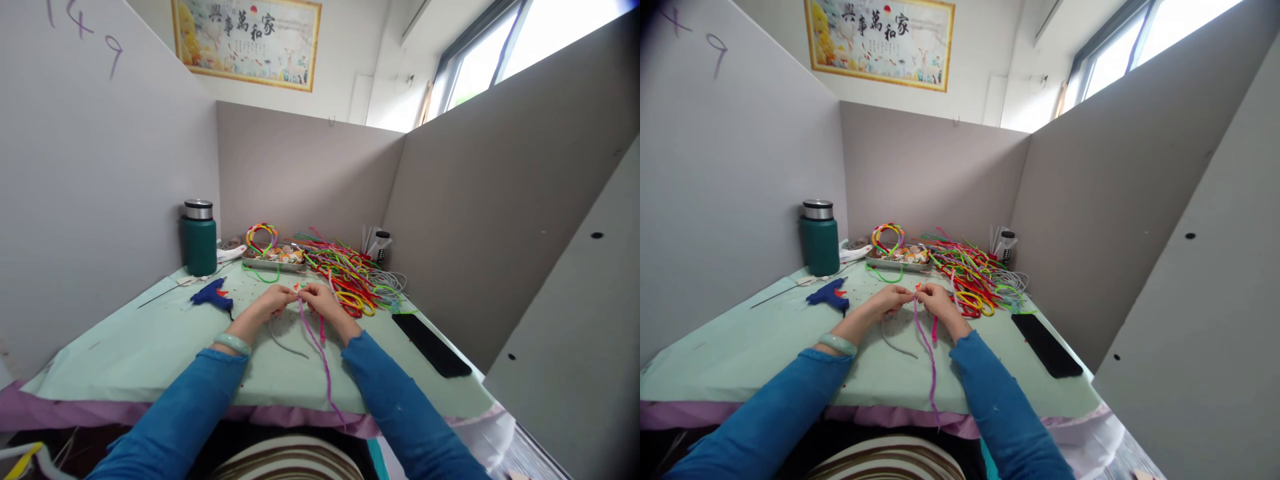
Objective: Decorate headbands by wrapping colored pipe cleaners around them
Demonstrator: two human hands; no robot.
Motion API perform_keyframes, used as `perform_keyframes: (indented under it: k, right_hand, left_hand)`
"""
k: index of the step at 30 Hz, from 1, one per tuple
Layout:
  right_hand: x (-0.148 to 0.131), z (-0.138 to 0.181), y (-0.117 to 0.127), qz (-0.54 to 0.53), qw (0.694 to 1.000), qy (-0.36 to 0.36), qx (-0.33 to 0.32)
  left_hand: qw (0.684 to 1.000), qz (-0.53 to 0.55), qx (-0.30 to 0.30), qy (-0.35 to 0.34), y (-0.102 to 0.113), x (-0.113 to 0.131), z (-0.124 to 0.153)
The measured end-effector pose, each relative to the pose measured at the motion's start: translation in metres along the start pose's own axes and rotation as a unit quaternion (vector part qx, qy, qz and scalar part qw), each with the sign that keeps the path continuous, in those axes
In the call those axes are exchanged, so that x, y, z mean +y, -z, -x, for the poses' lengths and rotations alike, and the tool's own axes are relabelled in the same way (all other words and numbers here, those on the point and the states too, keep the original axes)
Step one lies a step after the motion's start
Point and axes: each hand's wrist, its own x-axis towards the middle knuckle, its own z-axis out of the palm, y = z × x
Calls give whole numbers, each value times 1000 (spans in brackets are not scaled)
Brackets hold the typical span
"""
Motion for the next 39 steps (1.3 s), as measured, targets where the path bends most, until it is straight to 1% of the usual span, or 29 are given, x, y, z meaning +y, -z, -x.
perform_keyframes:
  k: [4, 6, 9, 11, 13, 16, 19, 22, 28, 31, 35, 39]
  right_hand:
    - [4, -3, -1, 23, 1000, 5, 14]
    - [7, -4, -2, 23, 1000, 9, 14]
    - [9, -5, -3, 7, 1000, 2, 12]
    - [10, -5, -2, -9, 1000, -11, 12]
    - [11, -6, -2, -26, 999, -20, 9]
    - [12, -8, 1, -62, 998, -18, 8]
    - [14, -9, 2, -102, 994, -28, -7]
    - [12, -7, 2, -124, 992, -31, -25]
    - [5, -1, 0, -122, 991, -39, -28]
    - [4, -1, 1, -130, 990, -34, -32]
    - [6, -3, 2, -118, 992, -14, -51]
    - [9, -5, 1, -98, 994, -11, -42]
  left_hand:
    - [999, -38, -11, -32, -1, -8, -8]
    - [993, -99, 16, -65, -2, -13, -14]
    - [966, -212, 72, -131, -3, -16, -20]
    - [945, -265, 86, -170, -3, -16, -20]
    - [933, -289, 85, -196, -3, -16, -20]
    - [933, -279, 81, -210, -2, -15, -20]
    - [944, -244, 77, -210, -1, -15, -20]
    - [956, -207, 68, -196, 0, -14, -20]
    - [986, -123, 45, -105, 1, -12, -14]
    - [990, -91, 44, -93, 1, -13, -14]
    - [991, -72, 57, -97, 1, -16, -17]
    - [990, -72, 66, -99, 2, -18, -19]
